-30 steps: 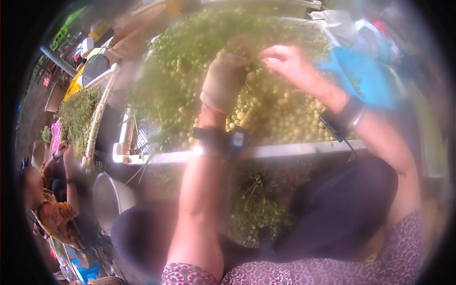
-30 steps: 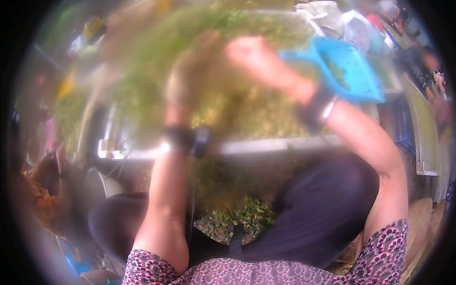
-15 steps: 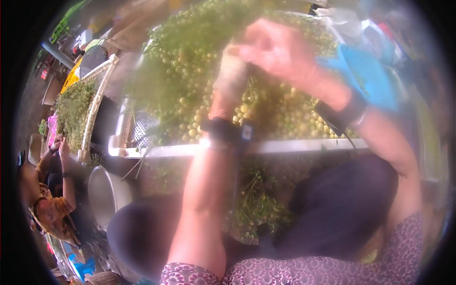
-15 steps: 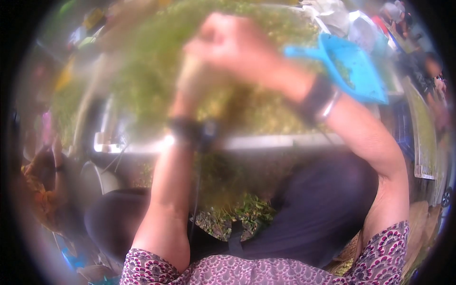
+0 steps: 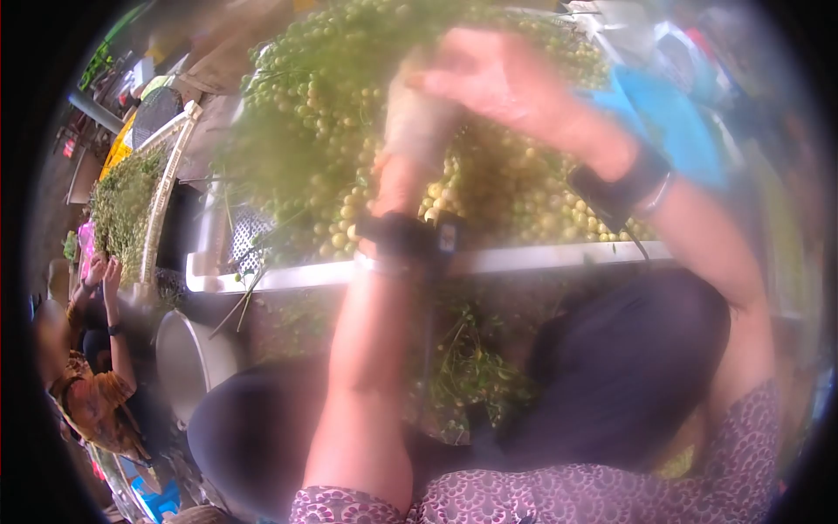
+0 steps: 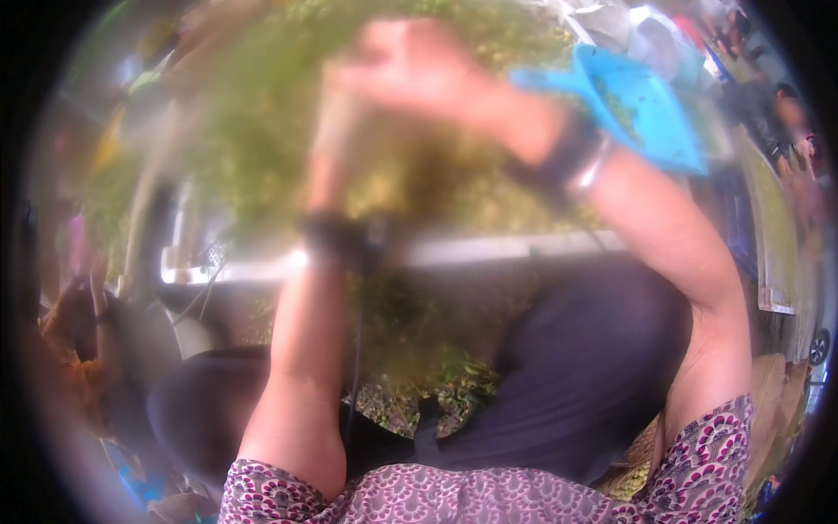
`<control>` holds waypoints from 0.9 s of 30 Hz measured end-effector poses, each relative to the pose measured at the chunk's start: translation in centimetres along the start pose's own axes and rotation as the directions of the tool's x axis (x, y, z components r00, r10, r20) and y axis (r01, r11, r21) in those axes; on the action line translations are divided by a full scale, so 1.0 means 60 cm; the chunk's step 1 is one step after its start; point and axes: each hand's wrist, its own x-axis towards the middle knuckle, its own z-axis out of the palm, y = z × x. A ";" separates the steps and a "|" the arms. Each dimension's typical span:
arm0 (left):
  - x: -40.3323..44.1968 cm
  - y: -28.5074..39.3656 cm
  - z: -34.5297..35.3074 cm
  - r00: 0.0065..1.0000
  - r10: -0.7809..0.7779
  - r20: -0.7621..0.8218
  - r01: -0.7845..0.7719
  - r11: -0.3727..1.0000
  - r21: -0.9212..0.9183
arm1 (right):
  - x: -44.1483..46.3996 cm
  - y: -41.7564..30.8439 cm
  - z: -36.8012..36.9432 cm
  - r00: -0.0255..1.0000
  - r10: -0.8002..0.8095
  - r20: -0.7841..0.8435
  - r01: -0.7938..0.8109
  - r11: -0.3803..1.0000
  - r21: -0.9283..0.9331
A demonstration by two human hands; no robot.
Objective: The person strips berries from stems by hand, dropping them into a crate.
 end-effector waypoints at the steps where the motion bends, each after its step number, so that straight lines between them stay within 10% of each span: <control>1: 0.002 0.004 -0.005 0.998 -0.027 0.057 0.020 0.993 0.120 | 0.000 0.000 -0.001 0.999 0.047 -0.008 -0.046 0.997 0.056; 3: 0.032 0.041 -0.087 0.851 -0.417 0.321 0.478 0.867 -0.141 | 0.004 0.001 -0.006 0.990 0.139 -0.015 -0.135 0.977 0.163; 5: 0.041 0.056 -0.122 0.629 -0.637 0.446 0.776 0.550 -0.308 | 0.010 0.062 -0.005 0.981 -0.191 -0.042 0.181 0.969 -0.171; 6: 0.042 0.056 -0.133 0.546 -0.665 0.509 0.838 0.430 -0.337 | 0.008 0.085 -0.007 0.937 -0.349 -0.012 0.326 0.885 -0.332; 9: 0.046 0.038 -0.167 0.324 -0.638 0.698 0.945 0.190 -0.264 | -0.001 0.054 -0.053 0.866 0.468 0.176 -0.493 0.857 0.151; 11: 0.002 0.007 -0.129 0.473 -0.581 0.662 0.800 -0.030 -0.599 | -0.010 0.096 -0.042 0.985 0.117 0.125 -0.122 0.992 0.026; 12: -0.001 0.006 -0.136 0.535 -0.551 0.640 0.775 0.019 -0.632 | -0.012 0.099 -0.037 0.991 -0.070 0.117 0.075 0.996 -0.042; 18: 0.003 0.023 -0.129 0.626 -0.524 0.578 0.719 0.100 -0.688 | -0.042 0.077 -0.007 0.969 0.004 0.249 -0.108 0.907 0.406; 23: 0.020 0.039 -0.109 0.599 -0.581 0.551 0.755 0.181 -0.630 | -0.039 0.092 -0.006 0.943 0.134 0.305 -0.155 0.987 0.048; 27: 0.022 0.021 -0.111 0.628 -0.333 0.703 0.720 0.592 -0.362 | -0.033 0.098 -0.023 0.745 0.544 0.385 -0.611 0.789 0.067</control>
